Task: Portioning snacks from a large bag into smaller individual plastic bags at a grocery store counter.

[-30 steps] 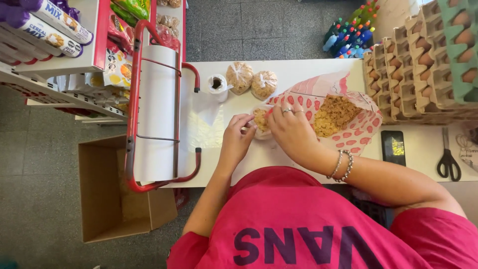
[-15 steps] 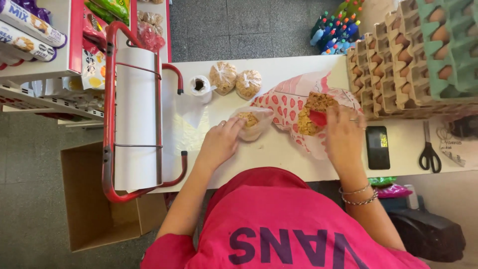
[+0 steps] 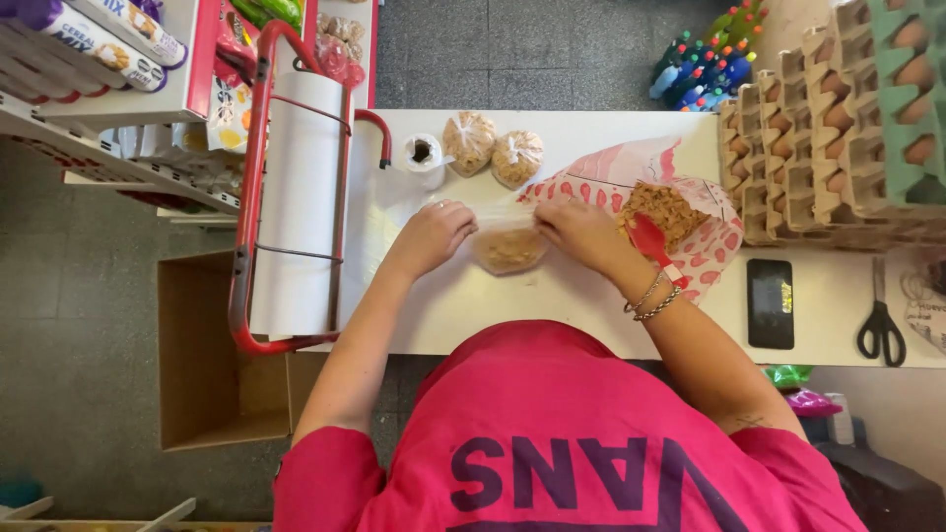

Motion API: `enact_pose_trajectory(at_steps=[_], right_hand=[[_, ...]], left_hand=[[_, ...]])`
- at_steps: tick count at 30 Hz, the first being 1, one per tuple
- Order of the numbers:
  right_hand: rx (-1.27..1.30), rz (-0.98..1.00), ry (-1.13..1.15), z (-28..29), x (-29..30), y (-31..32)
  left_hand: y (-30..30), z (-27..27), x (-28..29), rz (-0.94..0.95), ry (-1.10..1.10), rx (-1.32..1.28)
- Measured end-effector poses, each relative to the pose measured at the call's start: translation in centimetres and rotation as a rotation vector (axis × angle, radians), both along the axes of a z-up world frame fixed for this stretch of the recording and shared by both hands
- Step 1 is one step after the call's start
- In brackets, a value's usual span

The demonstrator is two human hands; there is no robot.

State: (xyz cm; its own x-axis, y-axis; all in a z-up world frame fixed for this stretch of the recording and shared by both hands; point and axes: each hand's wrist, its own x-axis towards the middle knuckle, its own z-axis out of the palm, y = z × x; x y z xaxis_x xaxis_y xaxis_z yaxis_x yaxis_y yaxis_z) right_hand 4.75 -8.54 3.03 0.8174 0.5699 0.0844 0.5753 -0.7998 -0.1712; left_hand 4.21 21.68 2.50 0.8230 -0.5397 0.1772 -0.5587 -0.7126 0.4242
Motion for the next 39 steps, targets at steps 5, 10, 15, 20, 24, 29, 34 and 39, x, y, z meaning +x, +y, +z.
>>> enact_pose_trajectory(at_steps=[5,10,15,20,24,29,34,39], right_hand=[[-0.066,0.070,-0.193,1.5,2.0,-0.5],[-0.171,0.125,-0.303,5.6,-1.5,-0.1],[0.199,-0.006,-0.340,9.6,-6.5,-1.5],[-0.036,-0.552,-0.319,1.9,-7.7,-11.0],[-0.380,-0.673,-0.242,-6.0,-6.8,-12.4],[-0.371,-0.790,-0.352,-8.9,-6.2,-11.6],[-0.336,-0.838,-0.272,-11.9,-5.9,-13.2],[-0.030,-1.011,0.304,-0.5,-6.5,-10.8]], left_hand=[[0.2,2.9,2.3,-0.032,-0.132,0.050],[-1.4,2.8,1.3,-0.133,-0.137,0.214],[-3.2,4.0,-1.7,-0.149,-0.152,0.270],[-6.3,8.2,-4.9,-0.138,-0.242,-0.298],[-12.0,7.0,-7.6,-0.175,0.491,-0.694],[-16.5,-4.3,-5.9,-0.009,1.149,-0.746],[-17.0,-6.4,-5.6,0.180,1.427,-0.841],[-16.8,-7.9,-5.5,0.255,1.599,-0.991]])
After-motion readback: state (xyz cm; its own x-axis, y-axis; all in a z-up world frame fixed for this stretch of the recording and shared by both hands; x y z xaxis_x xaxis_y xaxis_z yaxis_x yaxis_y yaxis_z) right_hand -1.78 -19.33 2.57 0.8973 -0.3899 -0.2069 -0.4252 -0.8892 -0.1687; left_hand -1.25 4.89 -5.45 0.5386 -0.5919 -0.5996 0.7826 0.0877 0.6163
